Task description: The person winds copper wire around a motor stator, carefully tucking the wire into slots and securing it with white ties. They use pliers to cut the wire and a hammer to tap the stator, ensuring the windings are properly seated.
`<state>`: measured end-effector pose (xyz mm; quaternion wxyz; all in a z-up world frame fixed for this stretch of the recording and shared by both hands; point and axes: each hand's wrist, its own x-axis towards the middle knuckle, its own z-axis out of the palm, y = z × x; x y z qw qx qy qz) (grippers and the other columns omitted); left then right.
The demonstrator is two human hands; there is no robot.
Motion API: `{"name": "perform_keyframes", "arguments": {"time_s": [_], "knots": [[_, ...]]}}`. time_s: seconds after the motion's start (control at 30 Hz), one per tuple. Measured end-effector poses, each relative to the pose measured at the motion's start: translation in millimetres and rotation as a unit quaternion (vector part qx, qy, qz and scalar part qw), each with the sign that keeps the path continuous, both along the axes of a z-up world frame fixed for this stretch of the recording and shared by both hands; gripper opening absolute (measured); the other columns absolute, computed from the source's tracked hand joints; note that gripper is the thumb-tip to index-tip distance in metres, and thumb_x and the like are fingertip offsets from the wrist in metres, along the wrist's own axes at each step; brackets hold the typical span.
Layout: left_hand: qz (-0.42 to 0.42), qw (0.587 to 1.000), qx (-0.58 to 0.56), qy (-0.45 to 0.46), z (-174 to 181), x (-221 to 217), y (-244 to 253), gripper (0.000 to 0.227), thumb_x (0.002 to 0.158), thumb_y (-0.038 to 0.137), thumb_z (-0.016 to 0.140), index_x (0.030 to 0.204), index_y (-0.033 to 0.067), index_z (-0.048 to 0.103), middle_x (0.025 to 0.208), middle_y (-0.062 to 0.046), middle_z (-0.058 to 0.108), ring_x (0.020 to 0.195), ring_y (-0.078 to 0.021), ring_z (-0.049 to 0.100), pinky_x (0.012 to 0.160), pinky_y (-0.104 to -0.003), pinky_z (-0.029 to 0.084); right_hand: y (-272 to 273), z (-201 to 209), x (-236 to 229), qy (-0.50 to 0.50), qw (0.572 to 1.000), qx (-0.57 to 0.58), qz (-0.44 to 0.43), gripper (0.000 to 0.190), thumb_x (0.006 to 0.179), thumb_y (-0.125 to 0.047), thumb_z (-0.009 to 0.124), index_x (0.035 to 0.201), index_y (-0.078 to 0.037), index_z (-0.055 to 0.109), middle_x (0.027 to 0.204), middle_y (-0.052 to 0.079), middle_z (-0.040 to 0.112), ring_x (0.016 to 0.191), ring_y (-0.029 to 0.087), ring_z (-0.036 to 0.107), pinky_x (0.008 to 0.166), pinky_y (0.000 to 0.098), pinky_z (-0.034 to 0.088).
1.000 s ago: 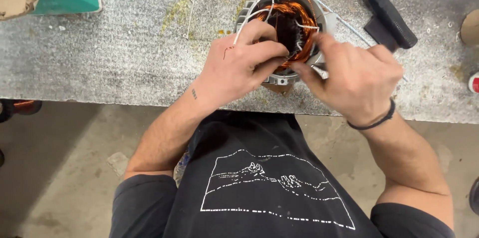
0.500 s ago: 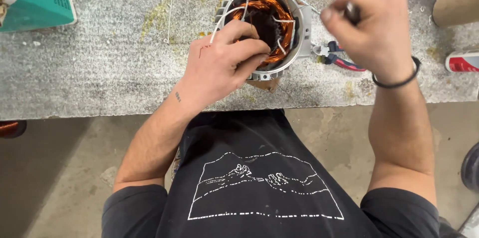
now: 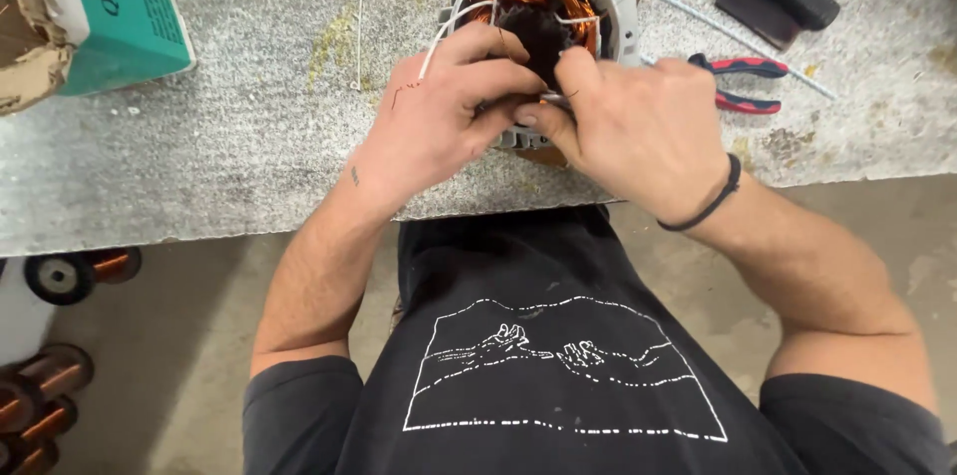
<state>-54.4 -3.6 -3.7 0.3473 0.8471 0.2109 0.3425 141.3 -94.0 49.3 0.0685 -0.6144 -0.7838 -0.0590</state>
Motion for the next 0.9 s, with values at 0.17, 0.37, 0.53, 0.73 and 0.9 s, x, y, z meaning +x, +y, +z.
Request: {"name": "perform_keyframes", "arguments": {"time_s": [0.17, 0.37, 0.53, 0.73, 0.9], "knots": [[-0.001, 0.999, 0.012, 0.050, 6, 4, 13, 0.017, 0.086, 0.011, 0.079, 0.103, 0.0112, 0.075, 0.113, -0.002, 0.070, 0.098, -0.0248, 0.072, 0.082, -0.037, 0.057, 16, -7, 8, -0.055, 0.997, 0.031, 0.043, 0.046, 0.103, -0.055, 0.064, 0.089, -0.012, 0.057, 0.064, 0.003, 0.063, 0.052, 0.023, 0.063, 0.051, 0.0378, 0.047], [-0.014, 0.994, 0.022, 0.103, 13, 9, 14, 0.012, 0.087, 0.015, 0.080, 0.094, 0.0093, 0.073, 0.094, -0.002, 0.069, 0.083, -0.0253, 0.070, 0.068, -0.038, 0.053, 29, -2, 21, -0.075, 0.991, -0.031, 0.108, 0.043, 0.105, -0.051, 0.059, 0.080, -0.015, 0.062, 0.055, 0.004, 0.060, 0.046, 0.027, 0.061, 0.047, 0.0387, 0.047], [-0.013, 0.994, 0.014, 0.103, 14, 10, 11, 0.009, 0.089, 0.014, 0.077, 0.094, 0.0093, 0.072, 0.090, -0.001, 0.070, 0.076, -0.0235, 0.069, 0.064, -0.036, 0.052, 27, 8, 25, -0.028, 0.990, -0.040, 0.135, 0.044, 0.104, -0.049, 0.059, 0.075, -0.017, 0.065, 0.054, 0.005, 0.058, 0.046, 0.027, 0.060, 0.043, 0.0404, 0.044], [0.002, 0.998, 0.021, 0.059, 12, 9, 13, 0.006, 0.091, 0.017, 0.079, 0.094, 0.0135, 0.074, 0.092, 0.002, 0.072, 0.080, -0.0221, 0.071, 0.064, -0.035, 0.053, -7, 42, 59, 0.003, 0.987, -0.119, 0.106, 0.033, 0.101, -0.041, 0.061, 0.078, -0.020, 0.073, 0.049, 0.006, 0.055, 0.045, 0.026, 0.059, 0.046, 0.0410, 0.041], [-0.049, 0.998, 0.042, -0.004, -3, 2, 18, 0.011, 0.093, 0.018, 0.079, 0.102, 0.0123, 0.075, 0.103, 0.002, 0.071, 0.090, -0.0221, 0.072, 0.074, -0.035, 0.056, -50, 34, 92, -0.034, 0.990, -0.109, 0.080, 0.025, 0.090, -0.043, 0.072, 0.083, -0.020, 0.064, 0.061, 0.001, 0.052, 0.056, 0.022, 0.056, 0.059, 0.0372, 0.042]]}}
